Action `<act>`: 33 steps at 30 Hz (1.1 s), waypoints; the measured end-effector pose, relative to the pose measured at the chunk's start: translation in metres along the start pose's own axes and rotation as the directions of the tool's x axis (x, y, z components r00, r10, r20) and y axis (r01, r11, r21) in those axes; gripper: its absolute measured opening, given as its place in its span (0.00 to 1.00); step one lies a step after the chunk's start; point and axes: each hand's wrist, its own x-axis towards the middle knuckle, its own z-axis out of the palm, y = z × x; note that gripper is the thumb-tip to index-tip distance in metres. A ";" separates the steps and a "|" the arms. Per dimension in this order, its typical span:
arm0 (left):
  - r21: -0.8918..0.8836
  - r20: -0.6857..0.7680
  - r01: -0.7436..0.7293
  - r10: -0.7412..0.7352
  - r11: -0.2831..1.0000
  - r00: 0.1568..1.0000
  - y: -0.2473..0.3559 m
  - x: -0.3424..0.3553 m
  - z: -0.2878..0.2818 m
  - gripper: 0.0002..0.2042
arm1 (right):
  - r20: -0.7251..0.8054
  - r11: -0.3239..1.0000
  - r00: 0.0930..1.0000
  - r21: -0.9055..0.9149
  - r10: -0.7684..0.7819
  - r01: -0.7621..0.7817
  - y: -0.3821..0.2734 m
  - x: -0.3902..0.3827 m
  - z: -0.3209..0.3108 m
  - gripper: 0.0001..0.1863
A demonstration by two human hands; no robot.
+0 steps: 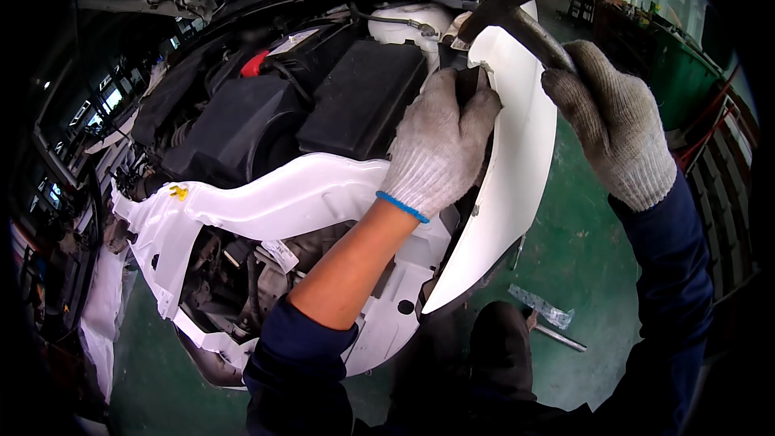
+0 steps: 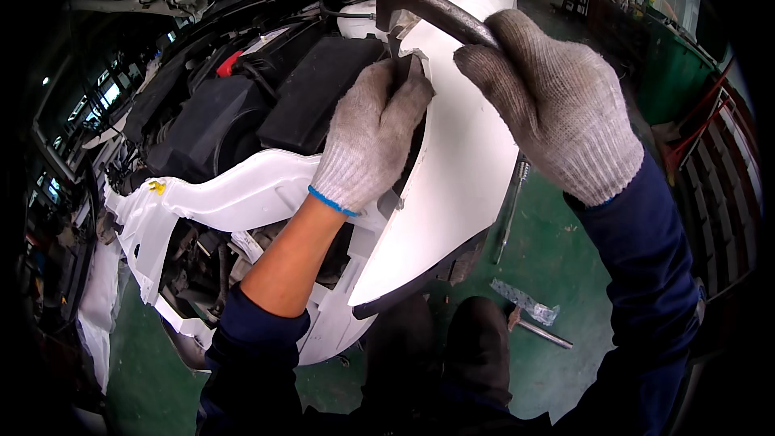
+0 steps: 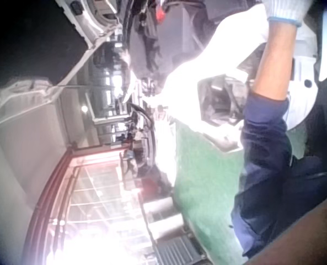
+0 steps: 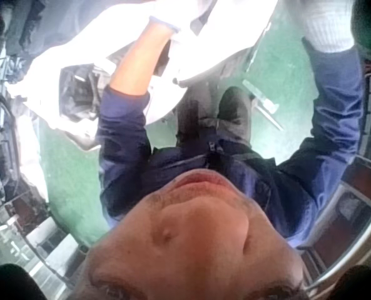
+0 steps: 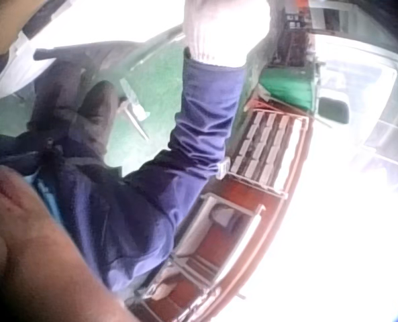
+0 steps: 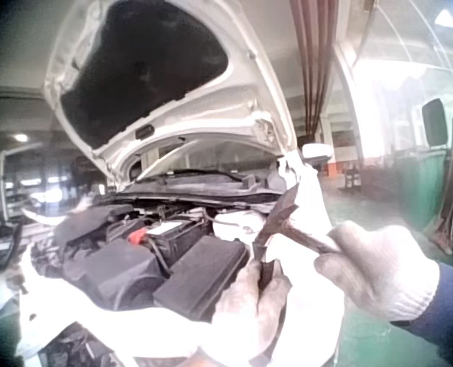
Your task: The person uses a hammer and a metal block to tap and straighten the front bumper and hood of a white car. They repeatedly strike the metal block placed against the bumper and hood edges to adjust the alignment of the vehicle's body panels.
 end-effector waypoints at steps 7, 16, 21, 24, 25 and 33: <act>0.008 -0.031 0.057 -0.056 0.998 0.998 0.005 -0.001 0.003 0.22 | 0.018 0.994 0.995 0.045 0.095 -0.096 0.010 -0.011 -0.001 0.16; -0.145 -0.038 0.051 -0.058 0.988 0.998 -0.003 0.000 0.005 0.21 | 0.074 0.994 0.991 -0.031 0.110 -0.108 0.012 -0.015 0.006 0.19; -0.182 0.042 0.067 -0.060 0.981 0.997 0.007 -0.001 -0.004 0.20 | 0.062 0.996 0.995 -0.043 0.075 -0.072 0.010 -0.013 0.007 0.19; -0.194 0.078 0.069 -0.055 0.978 0.995 0.009 0.000 -0.006 0.20 | 0.065 0.995 0.993 -0.024 0.103 -0.101 0.004 -0.011 0.005 0.19; -0.216 0.085 0.092 -0.075 0.972 0.994 0.008 0.000 -0.006 0.20 | 0.070 0.995 0.994 -0.067 0.082 -0.077 0.004 -0.011 0.006 0.19; -0.252 0.067 0.049 -0.033 0.967 0.997 -0.001 0.003 -0.004 0.21 | 0.077 0.990 0.997 -0.140 -0.020 0.031 0.007 -0.006 0.007 0.19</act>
